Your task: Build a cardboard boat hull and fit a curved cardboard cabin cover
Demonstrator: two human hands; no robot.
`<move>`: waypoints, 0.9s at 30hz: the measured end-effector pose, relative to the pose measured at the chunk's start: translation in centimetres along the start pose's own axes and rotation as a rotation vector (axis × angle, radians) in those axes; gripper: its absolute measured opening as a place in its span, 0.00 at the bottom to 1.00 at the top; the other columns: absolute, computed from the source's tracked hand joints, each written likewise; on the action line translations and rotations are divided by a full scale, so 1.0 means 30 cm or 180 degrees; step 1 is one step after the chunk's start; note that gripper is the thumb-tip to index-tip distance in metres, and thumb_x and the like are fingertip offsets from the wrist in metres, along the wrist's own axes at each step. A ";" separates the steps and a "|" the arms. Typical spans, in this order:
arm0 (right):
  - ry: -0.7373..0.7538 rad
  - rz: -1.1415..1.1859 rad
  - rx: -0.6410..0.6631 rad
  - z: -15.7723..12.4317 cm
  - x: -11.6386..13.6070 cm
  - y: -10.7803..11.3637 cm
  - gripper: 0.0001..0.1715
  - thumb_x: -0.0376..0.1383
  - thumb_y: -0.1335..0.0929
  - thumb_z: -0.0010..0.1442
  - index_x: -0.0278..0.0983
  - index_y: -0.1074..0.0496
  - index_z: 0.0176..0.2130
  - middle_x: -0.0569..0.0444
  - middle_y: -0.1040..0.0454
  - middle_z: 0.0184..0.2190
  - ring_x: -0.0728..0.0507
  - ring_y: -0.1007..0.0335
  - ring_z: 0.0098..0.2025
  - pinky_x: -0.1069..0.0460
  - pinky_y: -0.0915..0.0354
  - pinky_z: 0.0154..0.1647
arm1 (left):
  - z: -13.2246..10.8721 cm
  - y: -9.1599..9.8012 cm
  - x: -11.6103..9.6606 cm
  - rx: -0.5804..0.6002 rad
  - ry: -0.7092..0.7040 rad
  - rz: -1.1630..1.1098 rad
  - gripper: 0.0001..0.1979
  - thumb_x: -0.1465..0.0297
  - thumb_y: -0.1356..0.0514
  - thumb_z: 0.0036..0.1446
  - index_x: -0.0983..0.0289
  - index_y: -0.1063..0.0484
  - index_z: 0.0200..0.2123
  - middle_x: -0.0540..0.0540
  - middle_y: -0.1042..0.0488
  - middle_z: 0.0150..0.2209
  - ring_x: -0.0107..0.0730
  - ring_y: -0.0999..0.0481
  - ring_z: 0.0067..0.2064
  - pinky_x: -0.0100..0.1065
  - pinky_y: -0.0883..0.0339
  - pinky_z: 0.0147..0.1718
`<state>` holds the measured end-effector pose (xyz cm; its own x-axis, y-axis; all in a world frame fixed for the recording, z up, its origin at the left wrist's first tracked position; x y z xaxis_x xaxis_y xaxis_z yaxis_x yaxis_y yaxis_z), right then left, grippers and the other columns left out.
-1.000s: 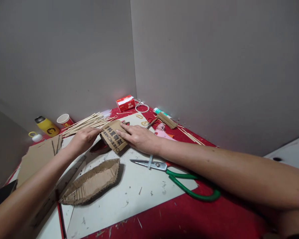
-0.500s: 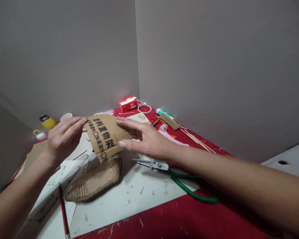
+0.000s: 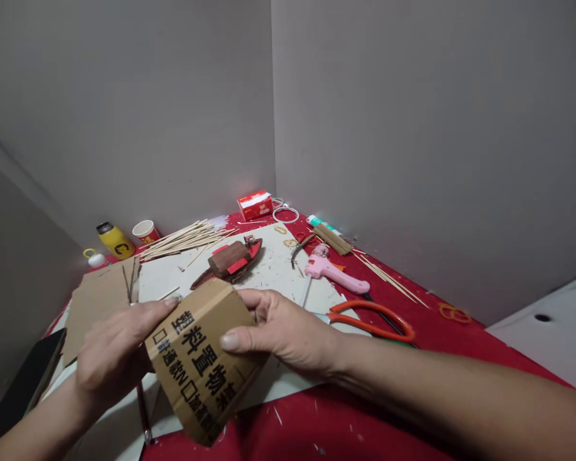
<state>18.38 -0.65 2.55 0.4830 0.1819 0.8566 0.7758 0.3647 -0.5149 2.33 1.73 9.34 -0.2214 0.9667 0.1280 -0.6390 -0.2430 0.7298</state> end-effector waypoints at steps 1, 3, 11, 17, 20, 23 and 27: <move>0.0038 -0.0052 -0.0026 0.002 -0.005 -0.002 0.23 0.32 0.24 0.50 0.37 0.24 0.47 0.53 0.19 0.38 0.48 0.23 0.38 0.51 0.30 0.44 | -0.004 0.001 -0.008 0.0019 0.0141 -0.0109 0.23 0.75 0.44 0.61 0.65 0.37 0.59 0.60 0.19 0.41 0.35 0.19 0.41 0.34 0.22 0.36; 0.0095 -0.0178 -0.0073 0.006 -0.015 -0.007 0.21 0.32 0.24 0.50 0.37 0.23 0.45 0.54 0.19 0.36 0.49 0.23 0.37 0.52 0.30 0.44 | -0.014 0.003 -0.018 0.0047 0.0454 -0.0401 0.21 0.75 0.44 0.61 0.61 0.35 0.58 0.58 0.19 0.40 0.33 0.18 0.38 0.31 0.22 0.33; -0.0228 -0.0756 0.0289 0.007 -0.045 -0.025 0.24 0.33 0.25 0.51 0.39 0.25 0.49 0.55 0.20 0.39 0.49 0.24 0.42 0.53 0.31 0.45 | -0.064 -0.014 0.043 -0.0395 0.1537 -0.1345 0.17 0.79 0.40 0.56 0.57 0.25 0.48 0.52 0.18 0.43 0.30 0.18 0.41 0.30 0.21 0.40; -0.0094 -0.0953 0.0133 0.004 -0.068 0.003 0.16 0.36 0.26 0.54 0.35 0.22 0.44 0.55 0.20 0.36 0.50 0.25 0.38 0.54 0.31 0.43 | -0.060 -0.051 0.031 -0.0332 0.1709 -0.1947 0.20 0.81 0.40 0.56 0.56 0.24 0.48 0.52 0.19 0.45 0.32 0.18 0.43 0.31 0.20 0.41; -0.0154 -0.0959 0.0171 -0.006 -0.080 0.007 0.17 0.37 0.25 0.53 0.36 0.23 0.44 0.55 0.20 0.35 0.50 0.25 0.36 0.54 0.31 0.42 | -0.066 -0.059 0.019 -0.0304 0.1616 -0.1905 0.22 0.81 0.41 0.57 0.54 0.25 0.50 0.54 0.20 0.47 0.35 0.19 0.46 0.36 0.21 0.43; -0.0332 -0.0754 0.0193 -0.023 -0.077 -0.001 0.21 0.41 0.25 0.53 0.36 0.24 0.46 0.54 0.20 0.36 0.48 0.24 0.38 0.53 0.31 0.41 | -0.068 -0.058 0.001 -0.0271 0.1242 -0.1651 0.25 0.81 0.42 0.58 0.54 0.30 0.56 0.56 0.20 0.46 0.34 0.20 0.44 0.35 0.21 0.40; -0.0207 -0.0414 -0.0289 -0.033 -0.046 0.009 0.22 0.48 0.27 0.54 0.33 0.23 0.39 0.52 0.22 0.31 0.48 0.25 0.33 0.54 0.32 0.35 | -0.070 -0.068 -0.025 -0.0016 0.0850 -0.1346 0.27 0.79 0.44 0.60 0.57 0.36 0.61 0.59 0.22 0.42 0.30 0.21 0.39 0.31 0.24 0.33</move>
Point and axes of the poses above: each hand's wrist, its own z-axis towards the middle knuckle, its own y-axis out of the back of the hand, x = y × z, the point moved 7 cm from there along z, towards the middle knuckle
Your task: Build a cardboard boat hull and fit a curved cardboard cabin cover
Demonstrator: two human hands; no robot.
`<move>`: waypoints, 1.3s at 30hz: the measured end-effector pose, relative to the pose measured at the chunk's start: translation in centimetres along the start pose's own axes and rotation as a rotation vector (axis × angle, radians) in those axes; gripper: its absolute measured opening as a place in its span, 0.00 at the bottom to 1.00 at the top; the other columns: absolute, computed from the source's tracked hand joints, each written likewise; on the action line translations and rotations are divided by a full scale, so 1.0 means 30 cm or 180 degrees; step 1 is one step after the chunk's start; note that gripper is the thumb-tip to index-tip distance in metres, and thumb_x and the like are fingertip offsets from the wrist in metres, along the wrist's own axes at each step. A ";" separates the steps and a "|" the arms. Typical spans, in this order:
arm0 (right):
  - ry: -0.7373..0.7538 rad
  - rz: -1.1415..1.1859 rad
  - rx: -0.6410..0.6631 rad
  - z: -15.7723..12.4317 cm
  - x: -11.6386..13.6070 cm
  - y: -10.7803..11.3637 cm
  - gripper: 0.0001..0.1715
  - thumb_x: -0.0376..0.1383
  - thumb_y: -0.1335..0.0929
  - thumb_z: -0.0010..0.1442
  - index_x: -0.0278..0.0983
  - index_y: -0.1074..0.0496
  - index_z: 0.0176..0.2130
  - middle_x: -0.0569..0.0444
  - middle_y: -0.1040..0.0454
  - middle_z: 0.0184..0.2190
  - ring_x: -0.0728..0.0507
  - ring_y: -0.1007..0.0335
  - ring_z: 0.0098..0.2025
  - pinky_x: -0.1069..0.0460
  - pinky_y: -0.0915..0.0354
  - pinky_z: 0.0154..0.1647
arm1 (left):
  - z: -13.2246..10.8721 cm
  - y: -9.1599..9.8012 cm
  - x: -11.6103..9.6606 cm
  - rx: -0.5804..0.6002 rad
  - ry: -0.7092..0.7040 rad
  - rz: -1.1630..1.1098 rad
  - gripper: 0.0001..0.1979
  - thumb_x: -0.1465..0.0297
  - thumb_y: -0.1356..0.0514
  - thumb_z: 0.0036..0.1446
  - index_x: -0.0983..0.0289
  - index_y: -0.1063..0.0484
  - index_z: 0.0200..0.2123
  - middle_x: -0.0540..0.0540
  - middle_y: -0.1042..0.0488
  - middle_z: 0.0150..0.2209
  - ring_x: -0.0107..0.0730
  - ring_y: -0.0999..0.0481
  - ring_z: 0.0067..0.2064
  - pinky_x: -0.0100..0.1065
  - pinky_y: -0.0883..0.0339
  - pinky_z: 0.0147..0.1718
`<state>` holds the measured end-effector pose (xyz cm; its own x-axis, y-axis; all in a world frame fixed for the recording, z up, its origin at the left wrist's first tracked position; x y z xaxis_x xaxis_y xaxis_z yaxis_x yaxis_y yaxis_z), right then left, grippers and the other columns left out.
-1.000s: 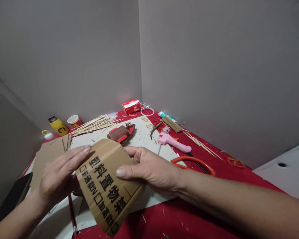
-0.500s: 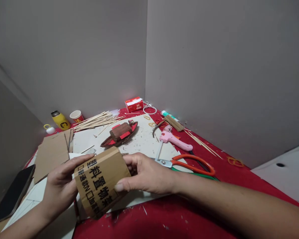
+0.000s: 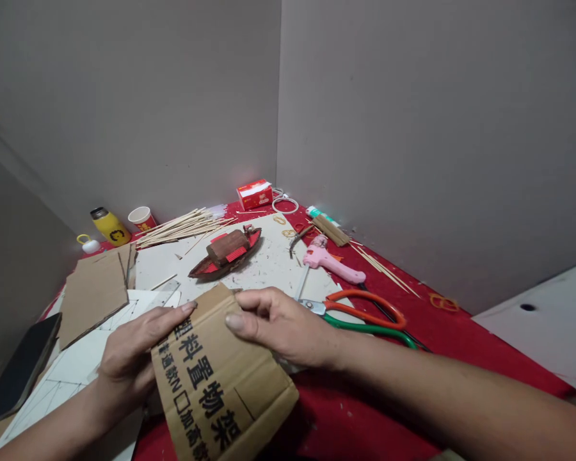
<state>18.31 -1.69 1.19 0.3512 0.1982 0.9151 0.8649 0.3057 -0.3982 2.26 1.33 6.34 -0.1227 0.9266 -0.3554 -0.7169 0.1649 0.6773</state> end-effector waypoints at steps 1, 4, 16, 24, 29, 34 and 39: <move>-0.0002 0.0069 -0.0106 0.000 -0.001 0.004 0.21 0.49 0.28 0.55 0.32 0.23 0.36 0.52 0.23 0.29 0.49 0.26 0.31 0.55 0.32 0.33 | -0.003 -0.006 -0.004 0.0060 -0.0058 0.0092 0.26 0.79 0.44 0.60 0.58 0.36 0.61 0.60 0.22 0.42 0.31 0.22 0.40 0.31 0.24 0.33; -0.0086 0.0145 -0.0259 0.005 -0.024 0.011 0.21 0.48 0.28 0.56 0.31 0.24 0.32 0.53 0.24 0.26 0.50 0.28 0.29 0.56 0.35 0.29 | -0.010 -0.023 -0.014 0.0150 -0.0202 0.0304 0.27 0.77 0.44 0.61 0.59 0.38 0.62 0.61 0.23 0.45 0.32 0.22 0.42 0.32 0.24 0.35; 0.0099 -0.1528 0.0705 -0.017 0.074 -0.018 0.18 0.44 0.36 0.65 0.32 0.28 0.35 0.56 0.30 0.28 0.52 0.36 0.28 0.58 0.39 0.27 | 0.026 -0.034 0.024 0.1631 0.1593 -0.2391 0.41 0.55 0.42 0.58 0.61 0.54 0.69 0.69 0.31 0.58 0.52 0.27 0.56 0.47 0.27 0.48; -0.0027 -0.1665 0.0681 0.002 0.026 -0.060 0.17 0.43 0.35 0.64 0.30 0.27 0.41 0.53 0.27 0.34 0.50 0.32 0.34 0.57 0.35 0.33 | -0.028 -0.106 0.034 0.0205 0.2878 -0.2213 0.15 0.58 0.44 0.62 0.64 0.34 0.29 0.49 0.31 0.27 0.25 0.33 0.30 0.25 0.35 0.31; 0.0432 -0.2201 0.0721 -0.012 0.080 -0.140 0.11 0.35 0.37 0.65 0.31 0.29 0.43 0.52 0.27 0.36 0.49 0.33 0.37 0.55 0.35 0.38 | -0.037 -0.129 0.021 0.0320 0.2774 -0.2406 0.19 0.56 0.48 0.64 0.64 0.37 0.27 0.47 0.36 0.26 0.23 0.39 0.28 0.24 0.40 0.27; 0.0384 -0.2056 0.0878 -0.015 0.093 -0.185 0.10 0.34 0.38 0.65 0.31 0.30 0.41 0.52 0.27 0.36 0.49 0.32 0.36 0.55 0.34 0.38 | -0.057 -0.153 0.019 0.0352 0.2866 -0.3059 0.19 0.55 0.49 0.64 0.63 0.36 0.28 0.48 0.35 0.25 0.25 0.35 0.27 0.27 0.38 0.27; 0.0136 -0.1954 0.1097 -0.015 0.062 -0.224 0.11 0.35 0.37 0.65 0.30 0.30 0.37 0.53 0.28 0.31 0.51 0.34 0.31 0.57 0.35 0.34 | -0.046 -0.123 -0.016 0.0298 0.2520 -0.2667 0.21 0.55 0.48 0.64 0.64 0.37 0.25 0.48 0.35 0.25 0.24 0.38 0.27 0.25 0.40 0.27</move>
Point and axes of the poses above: each hand's wrist, its own z-axis towards the middle knuckle, its own y-axis out of the back of the hand, x = y × z, the point moved 7 cm from there along z, towards the middle knuckle
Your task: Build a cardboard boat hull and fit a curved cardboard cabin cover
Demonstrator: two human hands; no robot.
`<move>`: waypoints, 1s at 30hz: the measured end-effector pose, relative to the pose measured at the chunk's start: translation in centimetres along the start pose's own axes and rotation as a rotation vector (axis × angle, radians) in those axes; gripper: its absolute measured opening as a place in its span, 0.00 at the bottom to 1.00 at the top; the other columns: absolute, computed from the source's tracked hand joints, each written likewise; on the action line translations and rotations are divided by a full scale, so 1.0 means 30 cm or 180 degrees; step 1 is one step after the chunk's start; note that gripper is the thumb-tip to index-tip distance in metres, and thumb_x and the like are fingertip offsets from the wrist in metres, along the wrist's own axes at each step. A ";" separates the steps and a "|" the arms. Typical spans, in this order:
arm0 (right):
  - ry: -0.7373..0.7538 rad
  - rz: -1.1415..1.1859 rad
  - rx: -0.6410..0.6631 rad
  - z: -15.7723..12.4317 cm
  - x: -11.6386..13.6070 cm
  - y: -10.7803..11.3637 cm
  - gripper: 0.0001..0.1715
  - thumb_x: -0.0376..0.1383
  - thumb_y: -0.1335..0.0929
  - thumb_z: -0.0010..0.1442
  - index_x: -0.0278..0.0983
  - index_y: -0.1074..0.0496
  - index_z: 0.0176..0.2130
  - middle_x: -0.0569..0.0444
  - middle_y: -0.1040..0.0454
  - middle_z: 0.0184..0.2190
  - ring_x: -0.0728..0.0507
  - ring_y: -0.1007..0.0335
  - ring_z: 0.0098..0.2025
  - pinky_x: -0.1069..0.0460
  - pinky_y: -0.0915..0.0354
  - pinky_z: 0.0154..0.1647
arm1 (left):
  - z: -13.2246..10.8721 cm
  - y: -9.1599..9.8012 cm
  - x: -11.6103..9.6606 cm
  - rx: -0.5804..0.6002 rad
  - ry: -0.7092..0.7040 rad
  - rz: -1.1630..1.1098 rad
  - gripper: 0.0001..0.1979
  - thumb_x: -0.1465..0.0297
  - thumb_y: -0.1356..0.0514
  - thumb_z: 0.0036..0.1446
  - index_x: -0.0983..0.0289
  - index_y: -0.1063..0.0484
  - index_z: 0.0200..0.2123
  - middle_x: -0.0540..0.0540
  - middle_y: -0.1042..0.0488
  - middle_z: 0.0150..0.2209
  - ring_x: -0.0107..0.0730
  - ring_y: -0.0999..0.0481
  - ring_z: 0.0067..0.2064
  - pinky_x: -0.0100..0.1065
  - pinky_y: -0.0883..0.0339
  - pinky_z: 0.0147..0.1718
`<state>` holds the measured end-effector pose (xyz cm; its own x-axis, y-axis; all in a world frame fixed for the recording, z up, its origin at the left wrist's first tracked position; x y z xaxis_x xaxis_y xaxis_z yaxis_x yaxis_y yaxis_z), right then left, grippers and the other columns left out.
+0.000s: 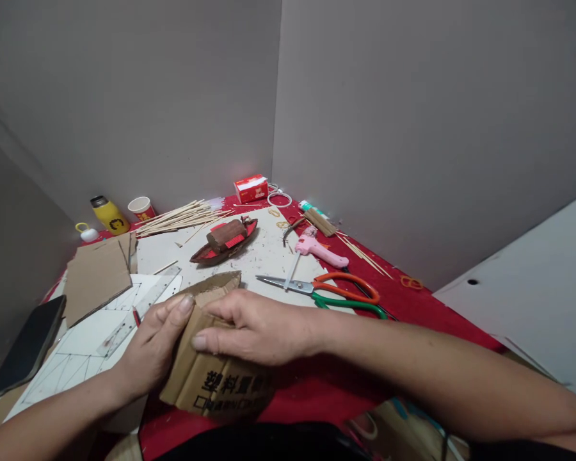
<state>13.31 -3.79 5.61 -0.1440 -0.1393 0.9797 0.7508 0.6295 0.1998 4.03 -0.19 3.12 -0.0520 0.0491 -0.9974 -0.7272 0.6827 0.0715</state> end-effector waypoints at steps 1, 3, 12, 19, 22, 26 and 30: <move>0.0088 -0.0072 0.0036 0.002 0.009 -0.007 0.11 0.35 0.37 0.65 0.30 0.29 0.37 0.53 0.28 0.31 0.52 0.34 0.31 0.58 0.35 0.34 | -0.006 -0.010 -0.002 0.0091 0.0061 -0.0098 0.22 0.54 0.49 0.64 0.64 0.36 0.25 0.48 0.35 0.24 0.24 0.38 0.26 0.25 0.40 0.26; 0.0248 -0.0190 0.0086 0.006 0.025 -0.017 0.11 0.34 0.37 0.65 0.30 0.29 0.37 0.54 0.29 0.30 0.52 0.36 0.30 0.58 0.36 0.32 | -0.017 -0.027 -0.003 0.0224 0.0250 -0.0325 0.24 0.52 0.50 0.63 0.64 0.36 0.23 0.47 0.36 0.21 0.23 0.40 0.24 0.25 0.41 0.24; 0.0356 -0.0678 -0.0243 0.012 0.022 0.020 0.11 0.34 0.37 0.65 0.31 0.31 0.32 0.57 0.33 0.26 0.53 0.39 0.27 0.59 0.39 0.28 | 0.003 0.019 -0.007 -0.0146 0.0132 -0.0197 0.25 0.52 0.48 0.62 0.64 0.38 0.20 0.47 0.37 0.19 0.23 0.38 0.22 0.25 0.43 0.22; 0.0339 -0.0144 -0.0207 0.009 -0.018 0.011 0.10 0.36 0.36 0.64 0.32 0.31 0.33 0.60 0.34 0.25 0.54 0.40 0.26 0.59 0.38 0.29 | -0.011 -0.016 0.014 0.0006 0.0647 -0.0845 0.27 0.49 0.43 0.57 0.65 0.35 0.18 0.47 0.35 0.15 0.22 0.39 0.19 0.25 0.41 0.20; 0.0235 -0.0124 -0.0341 0.008 -0.023 0.029 0.11 0.36 0.36 0.65 0.32 0.31 0.33 0.58 0.32 0.27 0.53 0.38 0.28 0.59 0.38 0.28 | 0.010 0.013 0.001 -0.0211 0.0456 -0.0592 0.25 0.51 0.39 0.55 0.66 0.34 0.18 0.47 0.34 0.15 0.22 0.39 0.19 0.24 0.43 0.19; 0.0155 -0.0159 -0.0336 0.006 -0.034 0.027 0.12 0.38 0.36 0.65 0.31 0.31 0.34 0.56 0.30 0.28 0.53 0.37 0.29 0.59 0.37 0.28 | 0.007 0.013 0.009 -0.0200 0.0472 -0.0669 0.24 0.52 0.40 0.55 0.65 0.32 0.19 0.48 0.32 0.15 0.25 0.35 0.20 0.25 0.40 0.20; 0.0034 0.0276 -0.0322 0.003 -0.070 0.010 0.14 0.41 0.35 0.64 0.32 0.30 0.36 0.57 0.30 0.28 0.53 0.35 0.28 0.58 0.36 0.29 | -0.011 -0.007 0.031 -0.0056 0.0857 -0.1030 0.23 0.51 0.41 0.56 0.65 0.30 0.21 0.49 0.30 0.16 0.25 0.35 0.19 0.26 0.38 0.21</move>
Point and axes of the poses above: each hand's wrist, its own z-axis towards the middle knuckle, its own y-axis out of the back of the hand, x = y × z, the point moved 7 cm from there along z, towards the middle knuckle
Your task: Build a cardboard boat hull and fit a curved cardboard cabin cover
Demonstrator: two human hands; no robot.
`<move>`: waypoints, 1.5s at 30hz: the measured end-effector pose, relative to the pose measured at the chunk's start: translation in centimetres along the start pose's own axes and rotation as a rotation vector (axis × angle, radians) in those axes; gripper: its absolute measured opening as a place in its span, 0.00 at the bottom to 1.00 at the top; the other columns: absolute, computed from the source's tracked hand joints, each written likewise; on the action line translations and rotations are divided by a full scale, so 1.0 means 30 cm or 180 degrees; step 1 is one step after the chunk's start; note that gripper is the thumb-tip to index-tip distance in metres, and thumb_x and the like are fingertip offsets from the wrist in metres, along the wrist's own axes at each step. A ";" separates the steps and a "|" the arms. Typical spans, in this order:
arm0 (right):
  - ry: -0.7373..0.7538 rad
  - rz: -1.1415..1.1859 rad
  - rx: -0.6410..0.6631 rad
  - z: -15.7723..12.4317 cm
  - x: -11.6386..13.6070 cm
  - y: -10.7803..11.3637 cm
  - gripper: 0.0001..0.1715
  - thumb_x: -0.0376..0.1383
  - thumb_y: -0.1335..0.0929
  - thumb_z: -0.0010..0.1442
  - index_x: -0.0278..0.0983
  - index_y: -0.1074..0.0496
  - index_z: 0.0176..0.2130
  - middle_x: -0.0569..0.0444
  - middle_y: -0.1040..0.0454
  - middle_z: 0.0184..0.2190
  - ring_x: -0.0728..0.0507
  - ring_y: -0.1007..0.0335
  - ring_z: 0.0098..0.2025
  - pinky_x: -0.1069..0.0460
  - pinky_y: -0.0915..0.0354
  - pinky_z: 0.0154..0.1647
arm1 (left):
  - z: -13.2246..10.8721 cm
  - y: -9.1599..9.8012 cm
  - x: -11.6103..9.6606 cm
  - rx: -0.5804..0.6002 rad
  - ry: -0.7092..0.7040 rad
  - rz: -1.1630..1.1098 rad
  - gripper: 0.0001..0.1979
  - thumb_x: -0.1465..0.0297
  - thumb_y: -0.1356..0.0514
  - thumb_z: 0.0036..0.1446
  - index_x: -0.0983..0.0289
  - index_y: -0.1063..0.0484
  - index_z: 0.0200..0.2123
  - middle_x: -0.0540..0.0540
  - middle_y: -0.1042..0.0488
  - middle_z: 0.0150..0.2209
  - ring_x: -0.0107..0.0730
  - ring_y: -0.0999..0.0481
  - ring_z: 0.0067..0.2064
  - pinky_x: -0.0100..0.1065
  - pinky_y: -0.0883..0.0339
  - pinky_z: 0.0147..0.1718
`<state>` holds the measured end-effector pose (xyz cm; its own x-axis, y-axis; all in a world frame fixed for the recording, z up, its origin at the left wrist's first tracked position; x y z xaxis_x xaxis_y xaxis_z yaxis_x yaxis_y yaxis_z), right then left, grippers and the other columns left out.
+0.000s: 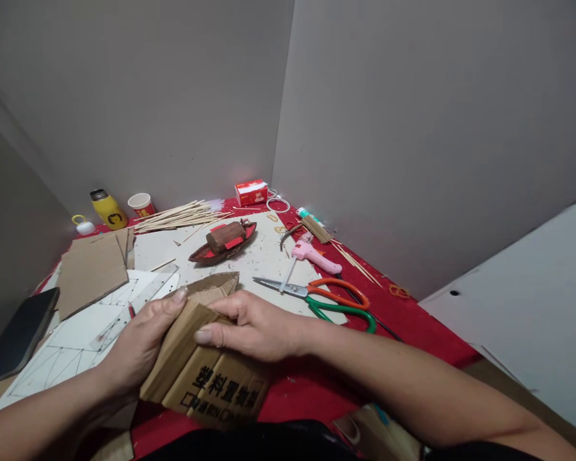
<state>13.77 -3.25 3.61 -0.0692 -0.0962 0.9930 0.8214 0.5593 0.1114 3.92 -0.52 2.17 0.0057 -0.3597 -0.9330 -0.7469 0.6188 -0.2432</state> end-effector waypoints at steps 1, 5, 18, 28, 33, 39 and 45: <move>-0.0034 0.0074 -0.0027 0.000 -0.007 0.001 0.15 0.42 0.35 0.64 0.32 0.30 0.35 0.57 0.30 0.28 0.53 0.36 0.27 0.58 0.36 0.30 | 0.003 0.003 -0.002 -0.0002 0.0020 0.0036 0.23 0.51 0.41 0.56 0.65 0.31 0.22 0.49 0.30 0.16 0.25 0.34 0.19 0.26 0.39 0.21; -0.0060 0.0111 -0.0170 0.003 -0.003 0.023 0.16 0.44 0.33 0.63 0.33 0.32 0.32 0.58 0.31 0.27 0.53 0.36 0.26 0.58 0.36 0.29 | 0.026 0.038 -0.044 -0.0194 -0.0402 0.0820 0.23 0.52 0.42 0.57 0.65 0.32 0.22 0.49 0.30 0.19 0.25 0.35 0.22 0.26 0.41 0.21; 0.0536 -0.0326 -0.0124 -0.014 0.018 0.022 0.13 0.40 0.35 0.63 0.31 0.29 0.34 0.58 0.34 0.24 0.53 0.40 0.26 0.59 0.39 0.28 | -0.014 -0.008 -0.023 0.0083 -0.0026 0.0213 0.23 0.51 0.41 0.56 0.65 0.29 0.22 0.48 0.30 0.20 0.24 0.34 0.22 0.26 0.38 0.23; -0.0618 0.1477 -0.0781 -0.021 -0.132 0.158 0.22 0.47 0.26 0.53 0.31 0.24 0.39 0.53 0.21 0.29 0.51 0.25 0.28 0.56 0.31 0.30 | -0.054 0.034 -0.193 0.0097 -0.3151 0.3217 0.31 0.76 0.45 0.56 0.59 0.42 0.64 0.61 0.34 0.61 0.43 0.29 0.56 0.43 0.32 0.53; -0.0595 0.1577 -0.0708 -0.009 -0.144 0.157 0.20 0.46 0.26 0.54 0.32 0.24 0.37 0.54 0.21 0.28 0.52 0.24 0.28 0.57 0.31 0.32 | -0.067 -0.038 -0.144 0.0628 -0.3458 0.4842 0.37 0.77 0.45 0.50 0.69 0.46 0.65 0.69 0.43 0.66 0.51 0.43 0.66 0.52 0.39 0.60; -0.0560 0.1464 -0.0576 -0.014 -0.142 0.121 0.20 0.47 0.27 0.55 0.31 0.27 0.33 0.56 0.24 0.28 0.53 0.28 0.27 0.57 0.34 0.30 | -0.070 -0.064 -0.086 0.0278 -0.3976 0.5348 0.32 0.81 0.49 0.60 0.76 0.52 0.67 0.76 0.29 0.54 0.51 0.29 0.58 0.48 0.27 0.50; -0.0137 0.1060 -0.0813 -0.018 -0.111 0.106 0.20 0.47 0.28 0.56 0.31 0.27 0.33 0.56 0.27 0.28 0.52 0.31 0.28 0.57 0.35 0.29 | -0.066 -0.045 -0.076 0.0409 -0.3677 0.3915 0.33 0.73 0.49 0.63 0.68 0.56 0.69 0.69 0.24 0.51 0.42 0.22 0.51 0.37 0.23 0.45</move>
<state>16.92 -1.60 0.64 0.2046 0.0929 0.9744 0.9165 0.3314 -0.2240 3.61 -1.91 5.14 -0.0044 0.9681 -0.2505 -0.6239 0.1931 0.7573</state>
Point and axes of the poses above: each hand's wrist, its own z-axis towards the middle knuckle, its own y-axis out of the back of the hand, x = y × z, the point moved 7 cm from there along z, towards the middle knuckle
